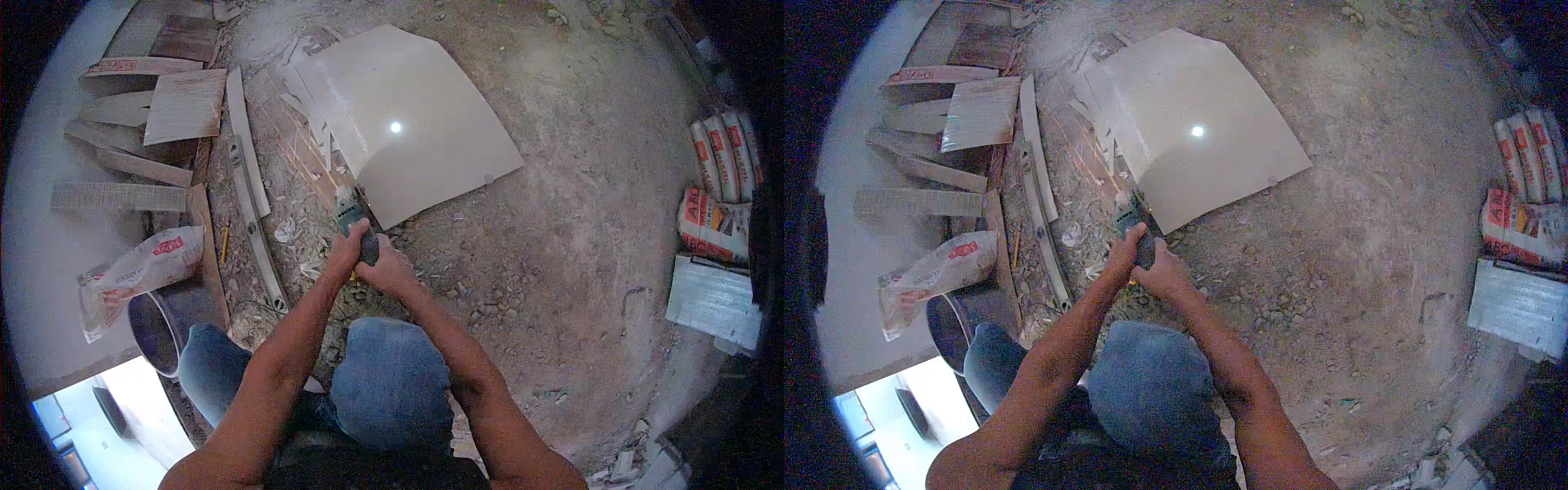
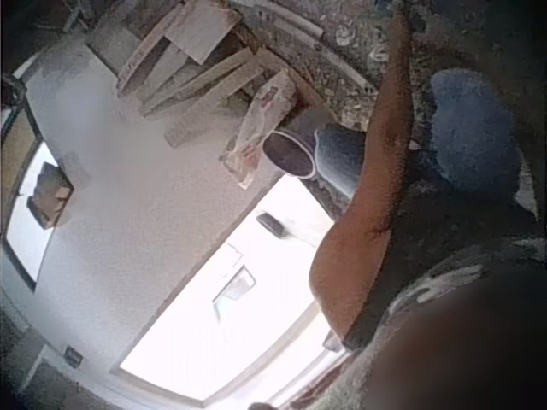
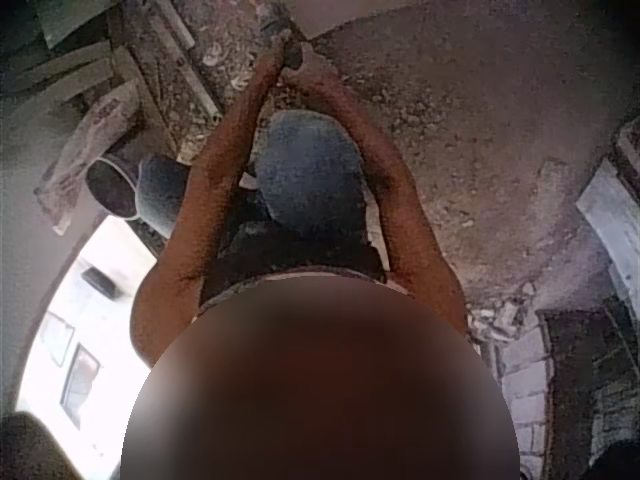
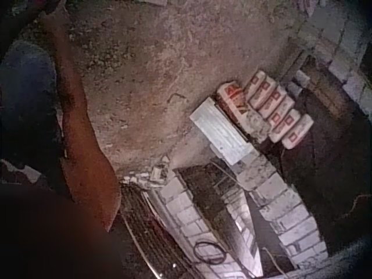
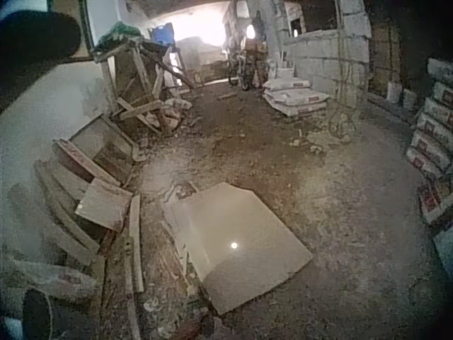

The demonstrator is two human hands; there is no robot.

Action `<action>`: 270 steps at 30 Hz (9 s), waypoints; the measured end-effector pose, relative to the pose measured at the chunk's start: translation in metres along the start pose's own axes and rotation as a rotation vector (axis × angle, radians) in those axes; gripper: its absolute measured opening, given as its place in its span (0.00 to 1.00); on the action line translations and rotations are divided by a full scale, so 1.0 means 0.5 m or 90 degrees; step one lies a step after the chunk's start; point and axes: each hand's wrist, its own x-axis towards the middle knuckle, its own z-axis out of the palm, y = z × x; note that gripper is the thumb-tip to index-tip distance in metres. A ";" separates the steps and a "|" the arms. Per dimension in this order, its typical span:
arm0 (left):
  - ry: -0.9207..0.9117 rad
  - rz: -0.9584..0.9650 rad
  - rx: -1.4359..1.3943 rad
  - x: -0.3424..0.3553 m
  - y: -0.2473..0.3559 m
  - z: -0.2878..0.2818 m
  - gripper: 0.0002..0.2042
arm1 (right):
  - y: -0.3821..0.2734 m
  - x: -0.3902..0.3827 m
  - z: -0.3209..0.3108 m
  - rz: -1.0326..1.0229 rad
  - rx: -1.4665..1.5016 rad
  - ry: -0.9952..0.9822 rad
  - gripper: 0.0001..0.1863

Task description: Cutting a ceramic tile with an angle grinder and measuring for subsequent cuts.

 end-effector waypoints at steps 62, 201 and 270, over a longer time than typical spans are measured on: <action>-0.059 0.039 -0.018 -0.035 -0.001 0.016 0.30 | 0.038 -0.016 0.014 -0.004 -0.013 0.047 0.45; 0.032 -0.004 0.074 -0.126 -0.024 0.046 0.38 | 0.074 -0.102 0.022 -0.013 0.014 0.060 0.43; -0.015 0.044 -0.262 0.266 0.045 -0.250 0.14 | 0.170 -0.136 -0.113 -0.036 0.293 0.461 0.34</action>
